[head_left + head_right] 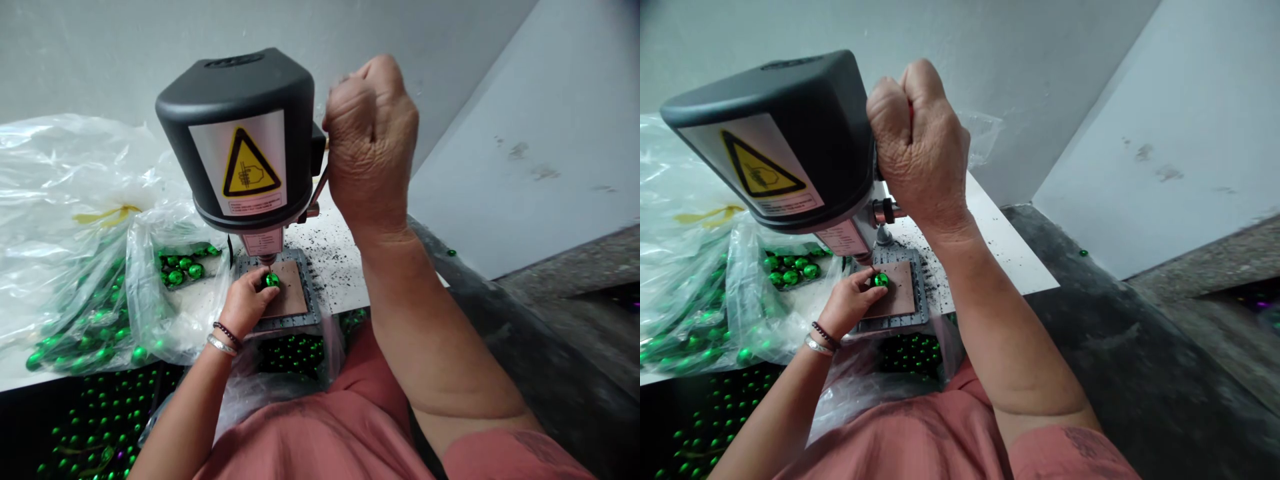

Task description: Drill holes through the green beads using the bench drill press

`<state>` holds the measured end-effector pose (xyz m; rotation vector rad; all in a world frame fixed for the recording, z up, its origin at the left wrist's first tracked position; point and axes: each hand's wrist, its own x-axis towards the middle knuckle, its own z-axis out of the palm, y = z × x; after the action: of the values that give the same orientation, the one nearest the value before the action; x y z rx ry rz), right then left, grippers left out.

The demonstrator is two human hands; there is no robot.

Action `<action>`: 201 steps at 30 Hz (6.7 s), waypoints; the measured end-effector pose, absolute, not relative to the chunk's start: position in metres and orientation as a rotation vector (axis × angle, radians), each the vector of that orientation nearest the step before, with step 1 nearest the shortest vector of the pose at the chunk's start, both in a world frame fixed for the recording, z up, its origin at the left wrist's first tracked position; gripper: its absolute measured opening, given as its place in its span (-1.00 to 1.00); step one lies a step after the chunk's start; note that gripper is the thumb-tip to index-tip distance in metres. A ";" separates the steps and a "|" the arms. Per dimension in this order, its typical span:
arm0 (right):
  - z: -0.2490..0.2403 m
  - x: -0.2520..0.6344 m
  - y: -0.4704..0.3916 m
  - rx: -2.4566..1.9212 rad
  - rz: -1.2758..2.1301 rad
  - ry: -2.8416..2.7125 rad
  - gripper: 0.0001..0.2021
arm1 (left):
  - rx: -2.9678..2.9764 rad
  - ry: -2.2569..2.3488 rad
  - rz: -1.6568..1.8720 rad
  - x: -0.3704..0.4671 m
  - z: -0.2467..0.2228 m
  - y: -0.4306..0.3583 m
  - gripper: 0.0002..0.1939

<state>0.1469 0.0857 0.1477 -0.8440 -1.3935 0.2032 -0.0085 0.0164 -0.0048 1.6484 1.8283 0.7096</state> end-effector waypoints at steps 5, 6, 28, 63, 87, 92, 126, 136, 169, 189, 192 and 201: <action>0.150 0.148 0.083 -0.847 0.186 -1.407 -0.76 | 1.742 1.852 0.660 -0.004 -0.003 0.018 -0.59; 0.150 0.149 0.081 -0.847 0.175 -1.411 -0.76 | 1.735 1.858 0.653 -0.004 -0.003 0.018 -0.59; 0.058 0.164 0.016 -0.808 -0.208 -1.521 -0.91 | 1.739 1.813 0.675 -0.007 -0.013 0.017 -0.61; 0.148 0.143 0.082 -1.055 0.119 -1.313 -0.74 | 1.778 2.029 0.850 -0.061 0.012 0.005 -0.58; 0.146 0.142 0.085 -0.938 0.191 -1.297 -0.74 | 1.350 2.206 0.834 -0.107 -0.001 0.040 -0.63; 0.146 0.142 0.084 -0.908 0.203 -1.304 -0.73 | 0.647 1.306 1.316 -0.086 0.019 0.002 -0.70; 0.151 0.146 0.080 -0.958 0.222 -1.374 -0.68 | 1.774 1.939 0.448 -0.006 0.003 0.015 -0.53; 0.098 0.161 0.033 -0.754 -0.226 -1.448 -0.90 | 1.877 1.961 0.388 -0.007 0.002 0.017 -0.65; 0.125 0.148 0.058 -0.871 -0.144 -1.360 -0.76 | 1.838 1.997 0.512 -0.005 -0.003 0.009 -0.63; 0.151 0.140 0.093 -1.057 0.238 -1.326 -0.70 | 0.550 1.192 1.150 -0.027 0.011 -0.009 -0.87; 0.152 0.139 0.092 -1.053 0.241 -1.315 -0.69 | 0.501 1.148 1.164 -0.028 0.010 -0.011 -0.71; 0.148 0.140 0.094 -0.946 0.204 -1.333 -0.70 | 1.340 1.684 0.947 -0.024 -0.003 -0.003 -0.54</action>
<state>0.1401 0.0941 0.1478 -0.9464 -1.3330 0.2043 -0.0243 -0.0034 -0.0033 1.3401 1.6841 0.9467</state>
